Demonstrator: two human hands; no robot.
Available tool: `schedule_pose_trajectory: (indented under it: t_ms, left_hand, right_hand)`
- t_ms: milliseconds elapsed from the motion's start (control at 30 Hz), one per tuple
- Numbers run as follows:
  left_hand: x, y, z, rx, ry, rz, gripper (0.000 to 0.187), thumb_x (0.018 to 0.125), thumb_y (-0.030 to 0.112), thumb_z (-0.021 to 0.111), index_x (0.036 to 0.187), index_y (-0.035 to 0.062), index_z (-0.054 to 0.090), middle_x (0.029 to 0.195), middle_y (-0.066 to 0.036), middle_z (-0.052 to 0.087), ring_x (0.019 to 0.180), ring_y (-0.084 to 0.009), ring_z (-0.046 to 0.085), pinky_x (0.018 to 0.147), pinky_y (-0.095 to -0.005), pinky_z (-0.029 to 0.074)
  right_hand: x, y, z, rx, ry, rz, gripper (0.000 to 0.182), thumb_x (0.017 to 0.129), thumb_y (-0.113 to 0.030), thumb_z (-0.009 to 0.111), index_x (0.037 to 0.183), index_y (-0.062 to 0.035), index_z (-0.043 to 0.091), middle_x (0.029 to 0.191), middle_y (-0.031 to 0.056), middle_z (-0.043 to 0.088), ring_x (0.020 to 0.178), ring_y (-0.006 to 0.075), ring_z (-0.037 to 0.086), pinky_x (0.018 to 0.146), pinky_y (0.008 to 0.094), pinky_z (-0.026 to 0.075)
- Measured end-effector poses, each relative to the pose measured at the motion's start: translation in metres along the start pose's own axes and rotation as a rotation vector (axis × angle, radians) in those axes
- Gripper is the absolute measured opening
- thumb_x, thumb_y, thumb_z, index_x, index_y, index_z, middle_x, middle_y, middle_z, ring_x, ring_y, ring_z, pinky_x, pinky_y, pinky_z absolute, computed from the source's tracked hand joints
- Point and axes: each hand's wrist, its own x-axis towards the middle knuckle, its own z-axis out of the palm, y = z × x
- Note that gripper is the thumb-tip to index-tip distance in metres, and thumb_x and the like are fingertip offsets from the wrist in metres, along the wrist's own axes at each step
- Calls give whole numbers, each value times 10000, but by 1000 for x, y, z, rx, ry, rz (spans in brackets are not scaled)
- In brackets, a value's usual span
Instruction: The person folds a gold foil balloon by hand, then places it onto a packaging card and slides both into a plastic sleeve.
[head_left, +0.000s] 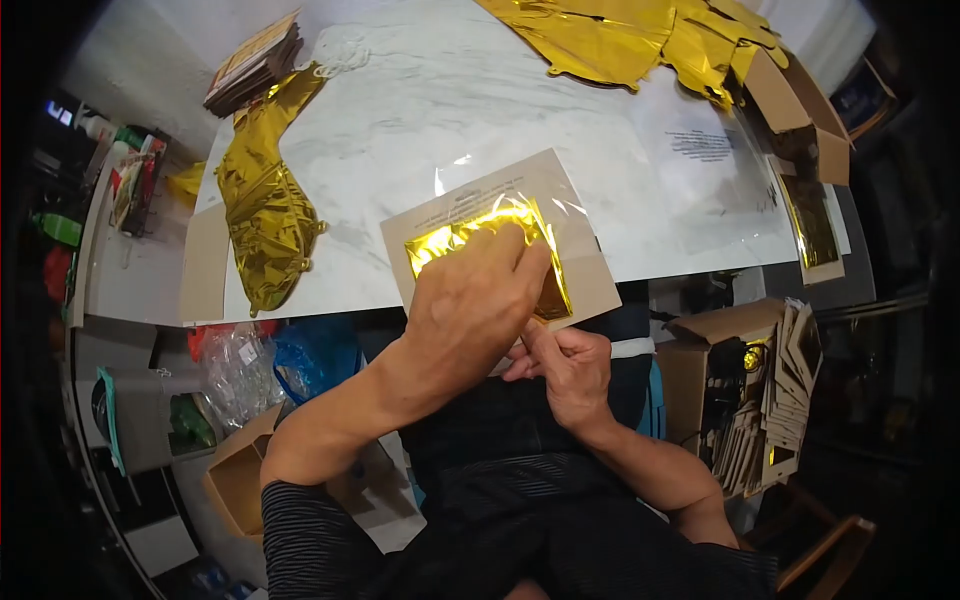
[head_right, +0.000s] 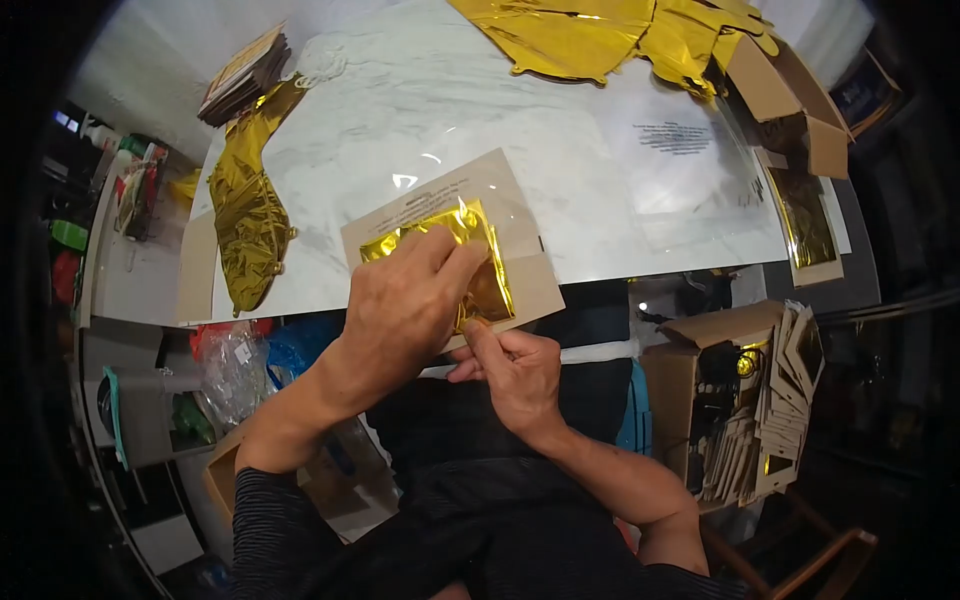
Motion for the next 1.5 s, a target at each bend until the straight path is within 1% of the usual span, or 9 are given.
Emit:
schedule_pose_trajectory:
  t_ms: [200,267,333,500,700,767,900,1233,1500]
  left_hand:
    - [2,-2,12,-71,35,30,303,740,167,754,991,25,662,908,-87,599,823,-233,660,609,-361,542]
    - [-1,3,8,-90,-80,19,545,724,153,796,1248,55,683,972,-65,630,887,-253,680,687,-369,564]
    - [-6,7,4,-112,-102,-2,552,709,158,806,1237,46,690,998,-73,641,916,-255,680,696,-369,562]
    - [-61,25,2,-543,272,-68,405,711,-30,832,1099,28,732,931,-102,707,779,-256,698,650,-352,550]
    - [-151,69,26,-1068,112,-507,248,876,-57,795,1101,-9,702,894,-96,712,699,-200,689,631,-298,540]
    - [-159,72,36,-1686,-107,-1073,274,948,-25,743,1205,-20,649,969,-93,701,749,-174,689,640,-291,561]
    - [-147,57,62,-2052,89,-959,352,1063,173,667,1320,-51,578,1126,-140,673,878,-200,697,690,-320,591]
    - [-91,58,51,-2308,467,-1064,300,1103,219,625,1280,-23,615,1139,-114,683,885,-201,702,732,-358,633]
    - [-91,54,51,-2063,535,-1219,285,1110,210,606,1289,-10,627,1110,-133,727,837,-211,743,713,-336,652]
  right_hand:
    - [-2,4,0,-5,-15,-5,350,1074,-196,673,920,107,759,851,174,768,688,201,760,648,296,641]
    - [-2,7,-4,47,-20,-13,361,1077,-203,671,920,112,752,858,173,770,699,200,762,659,298,643]
    - [-1,7,-6,58,-18,-12,362,1079,-203,668,926,116,746,864,173,771,706,200,764,668,300,645]
    - [0,14,-9,88,-5,-62,372,1088,-212,652,937,118,733,882,176,774,731,207,770,693,309,648]
    - [-4,19,-15,0,-149,102,329,1108,-233,602,1139,92,646,1047,195,746,755,218,750,740,335,650]
    - [-5,29,-27,14,-186,47,309,1107,-214,589,1160,87,637,1058,194,733,765,218,748,745,349,654]
    - [-2,33,-46,63,-151,-51,295,1095,-204,578,1196,67,636,1067,155,726,755,199,731,735,327,623]
    - [12,25,-46,110,-29,-231,283,1118,-216,581,1197,46,654,980,121,730,673,176,680,648,320,591]
    - [16,19,-29,58,3,-154,234,1075,-154,641,1044,64,721,831,132,736,662,192,688,664,321,572]
